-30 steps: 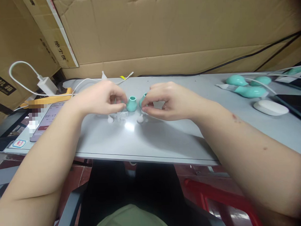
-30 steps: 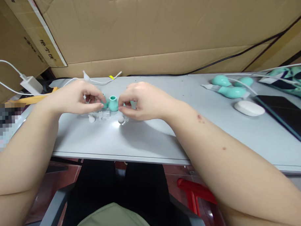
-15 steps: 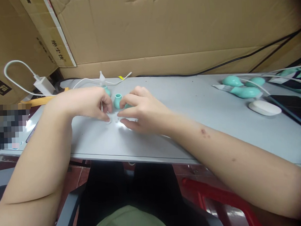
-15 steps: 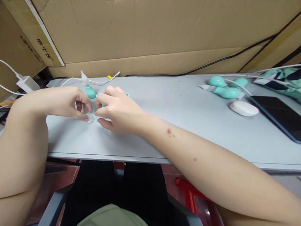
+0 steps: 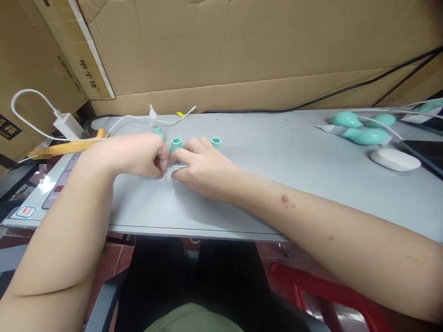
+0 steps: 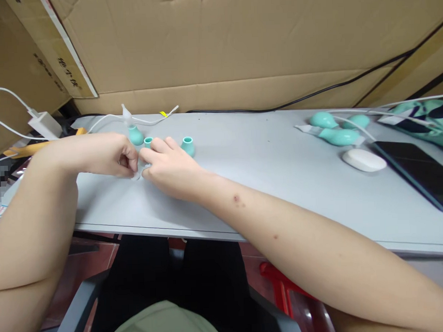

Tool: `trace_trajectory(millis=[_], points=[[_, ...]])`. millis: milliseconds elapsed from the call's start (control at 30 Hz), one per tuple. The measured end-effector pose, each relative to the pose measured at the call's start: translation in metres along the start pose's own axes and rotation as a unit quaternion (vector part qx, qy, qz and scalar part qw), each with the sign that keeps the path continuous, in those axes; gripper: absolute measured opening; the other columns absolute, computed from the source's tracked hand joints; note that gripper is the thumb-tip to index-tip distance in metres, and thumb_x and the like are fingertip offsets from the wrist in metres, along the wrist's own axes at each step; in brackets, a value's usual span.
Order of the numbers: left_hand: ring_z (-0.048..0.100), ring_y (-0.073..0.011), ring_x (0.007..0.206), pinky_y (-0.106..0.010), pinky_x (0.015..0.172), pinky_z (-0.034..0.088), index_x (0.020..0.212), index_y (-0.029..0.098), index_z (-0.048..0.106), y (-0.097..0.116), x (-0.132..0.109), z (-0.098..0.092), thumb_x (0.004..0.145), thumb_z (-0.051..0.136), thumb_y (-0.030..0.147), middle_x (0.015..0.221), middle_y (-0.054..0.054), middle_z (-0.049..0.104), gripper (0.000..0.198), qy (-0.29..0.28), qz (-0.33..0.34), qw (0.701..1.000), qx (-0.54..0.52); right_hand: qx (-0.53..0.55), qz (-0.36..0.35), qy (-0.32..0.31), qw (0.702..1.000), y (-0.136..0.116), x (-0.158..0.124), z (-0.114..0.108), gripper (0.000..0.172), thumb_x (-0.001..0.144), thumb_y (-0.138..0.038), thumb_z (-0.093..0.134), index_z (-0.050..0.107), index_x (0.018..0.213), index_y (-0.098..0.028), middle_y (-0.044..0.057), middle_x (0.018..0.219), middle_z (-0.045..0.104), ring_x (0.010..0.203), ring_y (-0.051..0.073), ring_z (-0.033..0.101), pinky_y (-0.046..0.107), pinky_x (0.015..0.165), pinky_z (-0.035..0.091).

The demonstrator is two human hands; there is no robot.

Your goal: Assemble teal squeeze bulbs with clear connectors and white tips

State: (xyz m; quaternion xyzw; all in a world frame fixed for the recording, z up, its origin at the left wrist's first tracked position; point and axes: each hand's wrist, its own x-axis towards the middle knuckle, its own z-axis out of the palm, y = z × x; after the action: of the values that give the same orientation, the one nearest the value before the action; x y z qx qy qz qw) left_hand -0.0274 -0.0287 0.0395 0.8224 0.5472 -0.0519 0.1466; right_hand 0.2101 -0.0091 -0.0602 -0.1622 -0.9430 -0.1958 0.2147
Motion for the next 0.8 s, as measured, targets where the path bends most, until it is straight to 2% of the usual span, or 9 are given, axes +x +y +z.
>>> trace_trajectory(millis=[100, 200, 333, 433, 467, 533, 633, 733, 800], points=[[0.08, -0.0233, 0.083, -0.038, 0.075, 0.052, 0.091, 0.033, 0.092, 0.002, 0.001, -0.004, 0.088, 0.082, 0.022, 0.09, 0.004, 0.09, 0.015, -0.064, -0.055, 0.996, 0.007, -0.009, -0.011, 0.013, 1.0, 0.002, -0.002, 0.003, 0.038, 0.116, 0.002, 0.066, 0.08, 0.089, -0.021, 0.011, 0.123, 0.083, 0.109, 0.032, 0.043, 0.047, 0.092, 0.028], [0.078, -0.0225, 0.08, -0.037, 0.074, 0.05, 0.092, 0.031, 0.09, -0.003, 0.003, -0.005, 0.088, 0.084, 0.028, 0.089, 0.003, 0.089, 0.008, -0.058, -0.032, 0.998, -0.003, -0.03, -0.028, 0.023, 0.999, 0.004, -0.004, 0.004, 0.034, 0.113, 0.003, 0.067, 0.079, 0.091, -0.021, 0.01, 0.122, 0.083, 0.107, 0.032, 0.045, 0.046, 0.094, 0.031], [0.075, -0.0203, 0.068, -0.036, 0.066, 0.048, 0.083, 0.032, 0.09, -0.017, 0.006, -0.004, 0.084, 0.085, 0.031, 0.077, 0.004, 0.084, 0.005, -0.02, 0.04, 0.997, -0.058, -0.017, -0.04, 0.036, 0.998, 0.011, -0.007, -0.002, 0.03, 0.115, 0.0, 0.065, 0.08, 0.097, -0.019, 0.011, 0.115, 0.084, 0.103, 0.031, 0.05, 0.046, 0.091, 0.032], [0.073, -0.0173, 0.061, -0.034, 0.063, 0.051, 0.08, 0.032, 0.089, -0.025, 0.006, -0.003, 0.085, 0.089, 0.033, 0.071, 0.006, 0.082, 0.005, 0.037, 0.119, 0.985, -0.123, 0.106, -0.01, 0.075, 0.991, 0.022, -0.01, -0.014, 0.027, 0.122, -0.01, 0.061, 0.081, 0.107, -0.021, 0.006, 0.102, 0.085, 0.106, 0.031, 0.06, 0.047, 0.092, 0.035], [0.074, -0.0168, 0.062, -0.033, 0.063, 0.052, 0.081, 0.031, 0.089, -0.026, 0.007, -0.002, 0.087, 0.091, 0.034, 0.072, 0.005, 0.083, 0.007, 0.062, 0.142, 0.977, -0.148, 0.15, 0.015, 0.095, 0.984, 0.027, -0.011, -0.019, 0.026, 0.121, -0.014, 0.062, 0.079, 0.106, -0.024, 0.004, 0.095, 0.082, 0.104, 0.03, 0.063, 0.047, 0.094, 0.038], [0.077, -0.0177, 0.066, -0.034, 0.063, 0.057, 0.083, 0.027, 0.09, -0.026, 0.011, 0.001, 0.089, 0.096, 0.037, 0.08, 0.001, 0.088, 0.013, 0.127, 0.172, 0.954, -0.211, 0.21, 0.088, 0.122, 0.966, 0.035, -0.013, -0.027, 0.022, 0.117, -0.016, 0.064, 0.078, 0.103, -0.026, 0.003, 0.092, 0.082, 0.1, 0.028, 0.068, 0.048, 0.098, 0.046], [0.079, -0.0197, 0.075, -0.035, 0.065, 0.064, 0.083, 0.023, 0.086, -0.023, 0.023, 0.011, 0.088, 0.105, 0.04, 0.093, -0.007, 0.094, 0.026, 0.237, 0.211, 0.895, -0.313, 0.288, 0.167, 0.198, 0.922, 0.044, -0.014, -0.034, 0.011, 0.108, -0.023, 0.072, 0.079, 0.101, -0.028, 0.004, 0.099, 0.084, 0.1, 0.028, 0.074, 0.05, 0.099, 0.058], [0.082, -0.0211, 0.085, -0.038, 0.076, 0.071, 0.079, 0.023, 0.08, -0.017, 0.039, 0.023, 0.087, 0.108, 0.042, 0.095, -0.007, 0.093, 0.036, 0.292, 0.245, 0.853, -0.356, 0.373, 0.217, 0.246, 0.868, 0.048, -0.013, -0.033, 0.006, 0.099, -0.027, 0.082, 0.079, 0.095, -0.029, 0.005, 0.1, 0.086, 0.096, 0.027, 0.077, 0.049, 0.095, 0.064], [0.085, -0.0229, 0.087, -0.04, 0.077, 0.074, 0.079, 0.021, 0.08, -0.012, 0.047, 0.03, 0.087, 0.106, 0.037, 0.095, -0.009, 0.092, 0.031, 0.318, 0.252, 0.832, -0.378, 0.416, 0.238, 0.257, 0.839, 0.049, -0.01, -0.031, 0.008, 0.094, -0.028, 0.087, 0.08, 0.091, -0.029, 0.004, 0.096, 0.085, 0.09, 0.026, 0.077, 0.048, 0.091, 0.065]])
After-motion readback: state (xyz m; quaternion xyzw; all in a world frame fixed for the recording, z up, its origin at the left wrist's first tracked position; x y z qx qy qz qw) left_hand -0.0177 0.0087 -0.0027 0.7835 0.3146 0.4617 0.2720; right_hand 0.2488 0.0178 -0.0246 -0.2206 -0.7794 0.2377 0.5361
